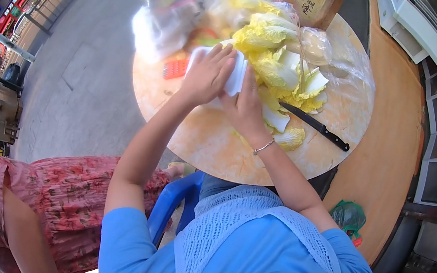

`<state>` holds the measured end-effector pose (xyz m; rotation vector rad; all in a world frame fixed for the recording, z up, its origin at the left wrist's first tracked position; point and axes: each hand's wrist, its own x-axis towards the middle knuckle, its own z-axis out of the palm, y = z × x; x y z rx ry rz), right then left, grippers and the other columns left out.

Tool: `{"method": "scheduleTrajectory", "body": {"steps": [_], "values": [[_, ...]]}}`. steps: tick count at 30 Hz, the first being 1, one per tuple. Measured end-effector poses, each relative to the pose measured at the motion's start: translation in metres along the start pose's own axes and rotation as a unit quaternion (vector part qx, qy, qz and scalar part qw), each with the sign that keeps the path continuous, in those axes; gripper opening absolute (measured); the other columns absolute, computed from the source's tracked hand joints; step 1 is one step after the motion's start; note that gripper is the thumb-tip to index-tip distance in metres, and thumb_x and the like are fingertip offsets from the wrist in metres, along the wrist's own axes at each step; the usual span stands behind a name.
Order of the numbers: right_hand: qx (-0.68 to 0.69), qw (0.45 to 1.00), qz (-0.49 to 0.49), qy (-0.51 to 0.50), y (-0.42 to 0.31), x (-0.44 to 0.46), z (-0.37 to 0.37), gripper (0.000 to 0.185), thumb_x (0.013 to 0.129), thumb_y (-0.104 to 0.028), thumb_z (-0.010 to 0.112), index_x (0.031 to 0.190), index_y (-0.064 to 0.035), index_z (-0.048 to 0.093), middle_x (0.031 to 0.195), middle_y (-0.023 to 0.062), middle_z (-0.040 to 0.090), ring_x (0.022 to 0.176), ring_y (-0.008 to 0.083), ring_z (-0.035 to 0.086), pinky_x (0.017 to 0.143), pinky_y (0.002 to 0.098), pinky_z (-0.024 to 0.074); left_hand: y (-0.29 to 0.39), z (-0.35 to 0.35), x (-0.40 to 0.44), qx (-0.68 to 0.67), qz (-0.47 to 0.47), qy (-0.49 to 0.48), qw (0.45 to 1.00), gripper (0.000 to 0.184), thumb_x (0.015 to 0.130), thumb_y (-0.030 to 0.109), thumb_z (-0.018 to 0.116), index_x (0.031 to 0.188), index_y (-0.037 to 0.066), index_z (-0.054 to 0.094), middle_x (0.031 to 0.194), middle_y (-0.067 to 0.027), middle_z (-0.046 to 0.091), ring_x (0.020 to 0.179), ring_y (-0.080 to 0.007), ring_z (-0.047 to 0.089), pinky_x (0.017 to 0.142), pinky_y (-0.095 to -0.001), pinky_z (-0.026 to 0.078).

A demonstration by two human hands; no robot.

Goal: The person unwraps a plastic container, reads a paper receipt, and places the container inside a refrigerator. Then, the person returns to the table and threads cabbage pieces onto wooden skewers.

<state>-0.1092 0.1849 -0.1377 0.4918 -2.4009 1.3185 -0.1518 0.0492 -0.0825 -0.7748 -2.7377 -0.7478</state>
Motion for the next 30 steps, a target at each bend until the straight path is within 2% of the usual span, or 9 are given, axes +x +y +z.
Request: {"method": "scheduleTrajectory", "body": {"steps": [2,4,12,18,21,23,26,28,30], "values": [[0.059,0.997,-0.015,0.044,0.004,0.000,0.006,0.079,0.087,-0.036,0.055,0.135,0.0135,0.015,0.134,0.0332,0.031,0.121,0.0421,0.040,0.097,0.0411,0.0374,0.000,0.000,-0.001,0.015,0.001,0.003,1.000,0.051,0.096,0.036,0.023,0.126,0.002,0.046,0.138,-0.0152,0.038,0.130,-0.0334,0.031,0.099,-0.0452,0.026],[0.058,0.997,-0.020,0.048,0.006,0.000,0.008,0.079,0.088,-0.036,0.055,0.135,0.0131,0.015,0.133,0.0327,0.033,0.121,0.0416,0.041,0.096,0.0409,0.0378,0.001,-0.001,0.000,0.039,-0.028,-0.057,0.997,0.057,0.097,0.042,0.017,0.135,0.005,0.038,0.146,-0.0108,0.028,0.137,-0.0273,0.017,0.110,-0.0471,0.010],[0.098,0.995,0.015,0.024,-0.001,-0.001,0.006,0.075,0.089,-0.034,0.052,0.136,0.0118,0.016,0.131,0.0329,0.035,0.118,0.0411,0.043,0.096,0.0409,0.0382,0.003,0.000,-0.001,0.097,-0.020,-0.066,0.993,0.058,0.096,0.042,0.018,0.138,0.004,0.033,0.146,-0.0123,0.026,0.137,-0.0286,0.017,0.109,-0.0485,0.013],[0.022,0.999,-0.006,0.023,0.004,-0.001,0.005,0.070,0.090,-0.029,0.051,0.136,0.0109,0.016,0.129,0.0313,0.038,0.118,0.0391,0.045,0.095,0.0397,0.0392,0.003,0.001,-0.002,0.146,-0.009,-0.068,0.987,0.060,0.096,0.045,0.018,0.138,0.004,0.033,0.146,-0.0143,0.025,0.137,-0.0297,0.018,0.108,-0.0475,0.014],[0.153,0.988,0.011,0.023,0.007,0.000,0.007,0.068,0.089,-0.024,0.054,0.137,0.0090,0.017,0.130,0.0264,0.040,0.118,0.0319,0.046,0.095,0.0359,0.0391,0.001,-0.001,0.000,0.120,0.006,-0.051,0.991,0.059,0.096,0.046,0.020,0.136,0.005,0.037,0.141,-0.0141,0.034,0.132,-0.0301,0.027,0.107,-0.0436,0.017],[0.261,0.962,0.082,-0.005,0.003,0.002,0.004,0.067,0.088,-0.017,0.056,0.138,0.0067,0.018,0.132,0.0207,0.039,0.118,0.0237,0.044,0.096,0.0323,0.0378,-0.003,-0.009,0.007,0.073,-0.005,-0.079,0.994,0.057,0.096,0.044,0.022,0.135,0.005,0.038,0.141,-0.0136,0.035,0.132,-0.0297,0.028,0.107,-0.0425,0.018],[0.316,0.940,0.129,-0.004,0.003,0.008,0.002,0.075,0.084,-0.019,0.059,0.139,0.0065,0.014,0.136,0.0253,0.035,0.123,0.0311,0.041,0.099,0.0361,0.0365,-0.011,-0.011,0.008,0.042,-0.003,-0.091,0.995,0.051,0.095,0.042,0.028,0.134,0.011,0.041,0.140,-0.0114,0.037,0.131,-0.0296,0.030,0.105,-0.0453,0.020],[0.351,0.928,0.126,-0.011,0.005,0.011,0.004,0.075,0.083,-0.017,0.058,0.139,0.0058,0.013,0.136,0.0242,0.034,0.123,0.0300,0.041,0.099,0.0359,0.0365,-0.004,-0.009,-0.002,0.251,-0.008,-0.051,0.967,0.048,0.094,0.042,0.031,0.135,0.018,0.041,0.141,-0.0107,0.036,0.130,-0.0308,0.031,0.102,-0.0507,0.022],[0.389,0.913,0.125,-0.013,0.003,0.012,0.006,0.074,0.083,-0.015,0.057,0.139,0.0050,0.013,0.137,0.0231,0.033,0.123,0.0289,0.041,0.100,0.0357,0.0366,-0.009,-0.006,0.000,0.251,-0.006,-0.049,0.967,0.047,0.094,0.041,0.034,0.136,0.024,0.040,0.142,-0.0101,0.035,0.130,-0.0318,0.030,0.100,-0.0543,0.022]]}}
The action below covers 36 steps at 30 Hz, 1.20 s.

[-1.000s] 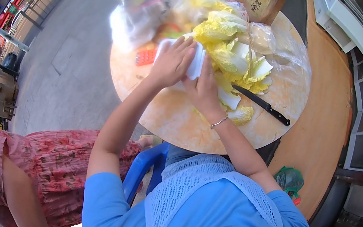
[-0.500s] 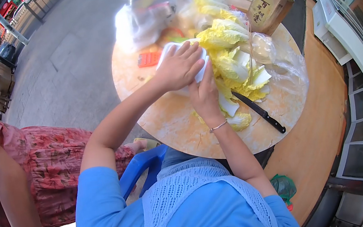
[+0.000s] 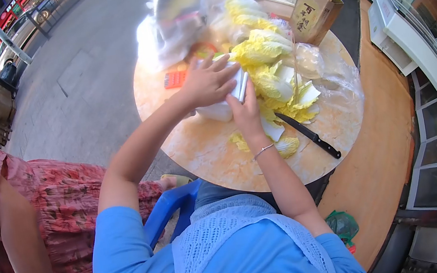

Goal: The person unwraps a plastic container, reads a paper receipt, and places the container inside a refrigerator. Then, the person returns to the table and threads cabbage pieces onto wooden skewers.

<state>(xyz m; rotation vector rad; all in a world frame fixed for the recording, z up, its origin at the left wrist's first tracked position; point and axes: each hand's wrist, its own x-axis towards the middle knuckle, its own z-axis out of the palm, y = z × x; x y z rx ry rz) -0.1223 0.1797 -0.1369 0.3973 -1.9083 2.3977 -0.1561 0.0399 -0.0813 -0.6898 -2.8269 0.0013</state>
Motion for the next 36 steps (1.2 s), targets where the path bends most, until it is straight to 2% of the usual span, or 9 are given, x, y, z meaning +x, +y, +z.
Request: {"method": "scheduleTrajectory", "body": {"steps": [3,16,24,26,30,31,32,34,36], "values": [[0.051,0.999,0.001,-0.003,-0.008,0.000,0.004,0.074,0.083,-0.012,0.055,0.140,0.0036,0.011,0.139,0.0206,0.031,0.125,0.0271,0.038,0.101,0.0346,0.0362,0.000,0.003,0.004,-0.151,0.058,-0.025,0.987,0.046,0.094,0.037,0.034,0.137,0.021,0.038,0.143,-0.0097,0.034,0.131,-0.0305,0.030,0.101,-0.0503,0.022],[0.109,0.994,0.004,0.021,0.004,0.000,0.003,0.067,0.090,-0.016,0.051,0.140,0.0048,0.012,0.143,0.0202,0.023,0.130,0.0263,0.030,0.105,0.0346,0.0292,-0.009,0.002,0.006,-0.077,0.074,-0.032,0.994,0.046,0.093,0.038,0.037,0.136,0.020,0.039,0.138,-0.0087,0.039,0.129,-0.0255,0.033,0.104,-0.0559,0.017],[-0.149,0.987,-0.026,0.054,0.001,-0.004,0.012,0.062,0.093,-0.022,0.043,0.138,0.0094,0.012,0.137,0.0303,0.029,0.127,0.0375,0.033,0.104,0.0390,0.0279,-0.017,0.010,0.003,-0.091,0.088,0.016,0.992,0.045,0.093,0.030,0.036,0.136,0.016,0.040,0.138,-0.0094,0.040,0.130,-0.0285,0.033,0.106,-0.0526,0.016],[-0.166,0.984,-0.023,0.058,-0.002,-0.005,0.013,0.062,0.093,-0.021,0.042,0.138,0.0097,0.013,0.137,0.0313,0.029,0.126,0.0389,0.033,0.104,0.0398,0.0279,-0.031,0.018,-0.004,-0.315,-0.029,0.117,0.942,0.044,0.091,0.020,0.039,0.134,0.012,0.040,0.136,-0.0139,0.041,0.130,-0.0309,0.033,0.107,-0.0471,0.019],[-0.223,0.972,-0.038,0.063,0.001,-0.002,0.013,0.060,0.093,-0.019,0.040,0.137,0.0105,0.014,0.136,0.0329,0.029,0.126,0.0412,0.033,0.103,0.0414,0.0279,-0.027,0.037,-0.018,-0.445,-0.310,0.216,0.812,0.042,0.085,0.023,0.055,0.120,-0.001,0.048,0.117,-0.0219,0.052,0.112,-0.0281,0.050,0.094,-0.0346,0.037],[-0.224,0.972,-0.038,0.063,0.001,-0.001,0.014,0.060,0.093,-0.019,0.040,0.137,0.0105,0.014,0.136,0.0329,0.029,0.126,0.0412,0.033,0.103,0.0414,0.0279,-0.030,0.034,-0.023,-0.612,-0.361,0.110,0.695,0.043,0.084,0.025,0.058,0.113,-0.005,0.052,0.106,-0.0172,0.059,0.092,-0.0213,0.058,0.083,-0.0300,0.044],[-0.216,0.973,-0.042,0.071,0.002,-0.001,0.015,0.059,0.093,-0.019,0.040,0.137,0.0104,0.014,0.136,0.0330,0.029,0.125,0.0414,0.034,0.103,0.0415,0.0282,-0.027,0.035,-0.027,-0.612,-0.362,0.110,0.694,0.043,0.084,0.025,0.058,0.113,-0.005,0.052,0.106,-0.0172,0.059,0.092,-0.0213,0.058,0.083,-0.0300,0.044],[-0.208,0.974,-0.043,0.075,0.002,-0.003,0.018,0.058,0.093,-0.018,0.040,0.137,0.0104,0.015,0.136,0.0332,0.029,0.125,0.0416,0.034,0.103,0.0417,0.0286,-0.025,0.039,-0.036,-0.744,-0.400,0.007,0.536,0.050,0.085,0.029,0.057,0.119,-0.006,0.049,0.105,-0.0155,0.060,0.089,-0.0167,0.060,0.079,-0.0275,0.047],[-0.202,0.974,-0.031,0.095,-0.001,-0.003,0.021,0.055,0.092,-0.014,0.040,0.138,0.0080,0.018,0.137,0.0271,0.032,0.126,0.0343,0.036,0.103,0.0368,0.0299,-0.024,0.038,-0.039,-0.734,-0.391,0.009,0.555,0.046,0.087,0.029,0.056,0.117,-0.005,0.051,0.097,-0.0111,0.063,0.080,-0.0128,0.061,0.072,-0.0267,0.048]]}}
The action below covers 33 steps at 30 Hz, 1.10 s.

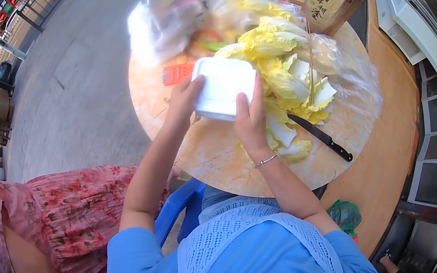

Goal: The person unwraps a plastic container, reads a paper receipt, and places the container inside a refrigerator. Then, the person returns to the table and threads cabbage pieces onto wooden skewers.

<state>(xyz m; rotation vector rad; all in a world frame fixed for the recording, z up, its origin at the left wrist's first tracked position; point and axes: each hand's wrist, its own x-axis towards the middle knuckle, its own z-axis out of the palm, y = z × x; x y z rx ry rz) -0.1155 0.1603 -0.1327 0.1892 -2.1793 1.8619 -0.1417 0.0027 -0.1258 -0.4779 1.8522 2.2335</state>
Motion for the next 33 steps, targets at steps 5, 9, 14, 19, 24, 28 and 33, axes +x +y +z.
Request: {"method": "scheduleTrajectory", "body": {"steps": [5,9,14,19,24,28,33], "values": [[-0.028,0.999,-0.014,-0.010,0.000,0.002,-0.001,0.054,0.093,-0.014,0.039,0.138,0.0078,0.019,0.137,0.0274,0.032,0.125,0.0347,0.036,0.103,0.0371,0.0301,0.000,0.009,0.006,0.019,0.155,0.061,0.986,0.040,0.086,0.025,0.059,0.111,-0.006,0.054,0.096,-0.0121,0.062,0.079,-0.0141,0.060,0.072,-0.0267,0.048],[-0.030,0.999,-0.017,-0.024,0.002,0.003,-0.003,0.054,0.093,-0.014,0.039,0.138,0.0080,0.019,0.137,0.0273,0.032,0.125,0.0343,0.037,0.103,0.0372,0.0301,0.019,-0.008,0.006,0.093,0.044,0.044,0.994,0.048,0.083,0.033,0.063,0.112,-0.005,0.053,0.096,-0.0132,0.062,0.084,-0.0136,0.062,0.070,-0.0270,0.052],[-0.008,0.999,-0.011,-0.034,0.000,0.003,-0.004,0.057,0.092,-0.016,0.041,0.137,0.0096,0.017,0.135,0.0315,0.031,0.124,0.0397,0.037,0.102,0.0397,0.0307,0.030,-0.027,0.016,0.168,-0.098,-0.065,0.979,0.056,0.078,0.045,0.066,0.106,-0.002,0.057,0.088,-0.0106,0.063,0.082,-0.0151,0.063,0.071,-0.0289,0.054],[0.120,0.986,0.104,-0.047,0.004,0.028,-0.016,0.071,0.083,-0.021,0.062,0.134,0.0099,0.024,0.129,0.0214,0.042,0.115,0.0249,0.046,0.094,0.0312,0.0389,0.030,-0.016,0.007,0.177,-0.055,-0.042,0.982,0.054,0.079,0.049,0.063,0.104,0.001,0.058,0.088,-0.0084,0.063,0.076,-0.0148,0.062,0.060,-0.0249,0.051],[0.104,0.974,0.141,-0.144,0.021,0.090,-0.017,0.063,0.078,-0.026,0.068,0.122,0.0120,0.043,0.108,0.0170,0.059,0.094,0.0206,0.058,0.080,0.0273,0.0456,0.059,-0.006,-0.010,0.397,-0.004,-0.017,0.917,0.050,0.084,0.050,0.052,0.088,0.001,0.063,0.077,-0.0109,0.064,0.069,-0.0177,0.063,0.061,-0.0302,0.051],[-0.041,0.946,0.147,-0.286,0.012,0.112,-0.017,0.048,0.077,-0.028,0.070,0.102,0.0116,0.058,0.086,0.0113,0.065,0.072,0.0171,0.061,0.065,0.0267,0.0481,0.051,0.000,-0.015,0.540,0.142,0.009,0.830,0.047,0.090,0.038,0.048,0.076,-0.006,0.060,0.059,-0.0176,0.058,0.055,-0.0284,0.060,0.055,-0.0386,0.048],[0.053,0.929,0.217,-0.295,0.011,0.115,-0.016,0.041,0.075,-0.026,0.071,0.098,0.0075,0.061,0.084,0.0108,0.066,0.069,0.0155,0.061,0.063,0.0263,0.0481,0.041,0.005,-0.020,0.551,0.197,0.089,0.806,0.047,0.089,0.037,0.049,0.074,-0.006,0.059,0.065,-0.0241,0.059,0.062,-0.0382,0.059,0.062,-0.0459,0.046]]}}
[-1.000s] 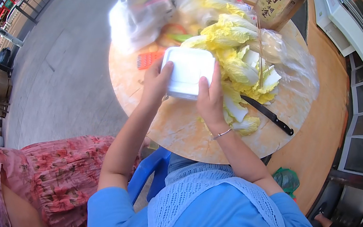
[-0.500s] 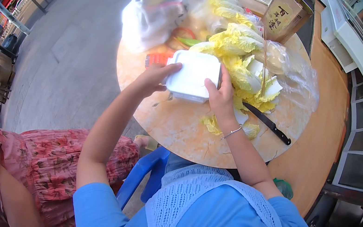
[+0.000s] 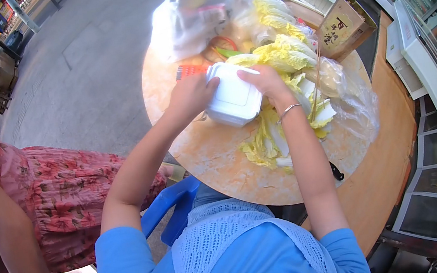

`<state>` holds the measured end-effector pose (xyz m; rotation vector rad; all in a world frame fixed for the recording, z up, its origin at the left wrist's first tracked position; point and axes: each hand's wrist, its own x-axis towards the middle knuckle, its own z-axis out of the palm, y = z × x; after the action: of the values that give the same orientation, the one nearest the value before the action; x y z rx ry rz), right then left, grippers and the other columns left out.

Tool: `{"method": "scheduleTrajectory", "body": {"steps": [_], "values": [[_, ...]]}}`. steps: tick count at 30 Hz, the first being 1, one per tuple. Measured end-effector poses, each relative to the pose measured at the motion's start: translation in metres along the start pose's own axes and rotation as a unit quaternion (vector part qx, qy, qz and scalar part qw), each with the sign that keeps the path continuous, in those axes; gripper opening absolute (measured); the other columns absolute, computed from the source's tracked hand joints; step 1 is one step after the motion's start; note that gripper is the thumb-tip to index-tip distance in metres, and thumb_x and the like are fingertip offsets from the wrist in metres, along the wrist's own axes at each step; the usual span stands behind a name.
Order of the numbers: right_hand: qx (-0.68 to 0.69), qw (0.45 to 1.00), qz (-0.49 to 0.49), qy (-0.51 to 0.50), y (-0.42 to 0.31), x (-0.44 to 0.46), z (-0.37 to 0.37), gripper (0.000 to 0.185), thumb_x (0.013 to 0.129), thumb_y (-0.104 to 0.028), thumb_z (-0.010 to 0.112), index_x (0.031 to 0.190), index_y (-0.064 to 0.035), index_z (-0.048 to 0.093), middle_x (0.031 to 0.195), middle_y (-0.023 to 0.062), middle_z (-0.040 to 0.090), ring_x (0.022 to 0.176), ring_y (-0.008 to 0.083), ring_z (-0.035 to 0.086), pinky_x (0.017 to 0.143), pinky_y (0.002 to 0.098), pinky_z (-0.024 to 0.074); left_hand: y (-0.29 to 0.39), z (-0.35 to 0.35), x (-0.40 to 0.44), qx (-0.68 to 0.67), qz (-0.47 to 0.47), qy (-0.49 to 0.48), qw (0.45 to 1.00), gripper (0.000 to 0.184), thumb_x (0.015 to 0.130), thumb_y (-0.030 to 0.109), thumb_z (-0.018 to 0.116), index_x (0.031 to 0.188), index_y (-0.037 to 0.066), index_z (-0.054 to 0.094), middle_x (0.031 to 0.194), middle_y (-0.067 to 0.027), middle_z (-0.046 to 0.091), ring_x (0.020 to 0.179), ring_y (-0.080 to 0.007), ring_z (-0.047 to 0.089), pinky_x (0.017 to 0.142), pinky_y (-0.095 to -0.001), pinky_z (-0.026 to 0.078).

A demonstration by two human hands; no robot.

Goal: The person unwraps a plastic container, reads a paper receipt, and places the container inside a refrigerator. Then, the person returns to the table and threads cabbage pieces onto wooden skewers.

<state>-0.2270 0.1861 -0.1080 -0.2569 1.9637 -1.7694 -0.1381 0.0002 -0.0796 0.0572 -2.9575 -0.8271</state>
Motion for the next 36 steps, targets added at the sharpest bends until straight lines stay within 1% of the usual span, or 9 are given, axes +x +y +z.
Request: {"method": "scheduleTrajectory", "body": {"steps": [10,13,15,17,19,21,25,30,36], "values": [[-0.130,0.988,-0.053,-0.063,-0.010,0.012,-0.003,0.043,0.079,-0.027,0.067,0.103,0.0078,0.061,0.088,0.0106,0.065,0.074,0.0133,0.061,0.067,0.0270,0.0483,0.010,0.001,-0.007,0.029,-0.054,-0.003,0.998,0.039,0.090,0.034,0.045,0.080,-0.001,0.059,0.071,-0.0212,0.061,0.071,-0.0388,0.060,0.066,-0.0466,0.045],[-0.171,0.976,-0.046,-0.124,-0.023,0.014,-0.005,0.044,0.078,-0.032,0.068,0.099,0.0071,0.062,0.084,0.0097,0.065,0.071,0.0128,0.060,0.065,0.0268,0.0480,0.013,0.002,-0.019,0.040,-0.033,0.063,0.997,0.036,0.091,0.030,0.043,0.076,0.003,0.061,0.073,-0.0147,0.063,0.072,-0.0313,0.062,0.064,-0.0423,0.048],[-0.232,0.960,-0.068,-0.140,-0.027,0.022,-0.009,0.046,0.077,-0.034,0.069,0.096,0.0066,0.063,0.082,0.0095,0.066,0.070,0.0125,0.060,0.064,0.0265,0.0478,0.022,0.005,-0.052,-0.077,0.060,0.344,0.934,0.033,0.091,0.029,0.045,0.077,0.002,0.058,0.071,-0.0131,0.062,0.067,-0.0308,0.060,0.062,-0.0391,0.047],[-0.295,0.944,0.021,-0.146,-0.027,0.028,-0.007,0.049,0.073,-0.042,0.071,0.087,0.0046,0.065,0.079,0.0090,0.065,0.066,0.0124,0.059,0.061,0.0264,0.0470,0.023,0.004,-0.089,-0.135,-0.090,0.179,0.971,0.035,0.091,0.033,0.047,0.086,0.000,0.057,0.074,-0.0114,0.061,0.062,-0.0248,0.058,0.058,-0.0355,0.046],[-0.300,0.944,0.008,-0.139,-0.033,0.017,0.000,0.054,0.069,-0.049,0.072,0.082,0.0025,0.064,0.077,0.0088,0.065,0.062,0.0142,0.059,0.059,0.0270,0.0467,0.013,0.033,-0.102,-0.349,-0.224,-0.008,0.910,0.045,0.091,0.041,0.047,0.093,-0.003,0.057,0.079,-0.0107,0.060,0.062,-0.0173,0.057,0.054,-0.0316,0.047],[-0.271,0.955,-0.031,-0.112,-0.033,0.016,0.001,0.056,0.068,-0.052,0.071,0.081,0.0021,0.064,0.075,0.0100,0.064,0.062,0.0161,0.060,0.059,0.0275,0.0466,0.018,0.045,-0.106,-0.491,-0.238,-0.052,0.836,0.054,0.089,0.048,0.047,0.093,-0.005,0.057,0.083,-0.0105,0.060,0.064,-0.0125,0.057,0.051,-0.0287,0.048],[-0.448,0.852,-0.268,0.030,-0.025,0.003,0.009,0.050,0.074,-0.050,0.065,0.082,-0.0017,0.060,0.074,0.0174,0.063,0.069,0.0320,0.063,0.066,0.0409,0.0496,0.021,0.045,-0.085,-0.524,-0.267,-0.049,0.807,0.057,0.086,0.054,0.050,0.090,-0.003,0.057,0.079,-0.0089,0.058,0.064,-0.0126,0.056,0.050,-0.0256,0.048],[-0.473,0.847,-0.231,0.068,-0.025,-0.019,0.023,0.044,0.080,-0.046,0.059,0.080,-0.0025,0.058,0.075,0.0195,0.063,0.072,0.0346,0.063,0.065,0.0434,0.0490,0.013,0.050,-0.077,-0.585,-0.267,-0.083,0.762,0.049,0.086,0.048,0.050,0.071,0.002,0.055,0.049,-0.0021,0.046,0.036,-0.0106,0.041,0.034,-0.0242,0.033],[-0.550,0.782,-0.262,0.135,-0.028,-0.025,0.030,0.037,0.083,-0.040,0.059,0.079,-0.0032,0.058,0.066,0.0145,0.063,0.062,0.0295,0.064,0.055,0.0388,0.0502,0.025,0.032,-0.076,-0.502,-0.238,-0.089,0.827,0.048,0.091,0.043,0.044,0.066,0.004,0.054,0.050,-0.0021,0.048,0.035,-0.0097,0.041,0.032,-0.0225,0.030]]}}
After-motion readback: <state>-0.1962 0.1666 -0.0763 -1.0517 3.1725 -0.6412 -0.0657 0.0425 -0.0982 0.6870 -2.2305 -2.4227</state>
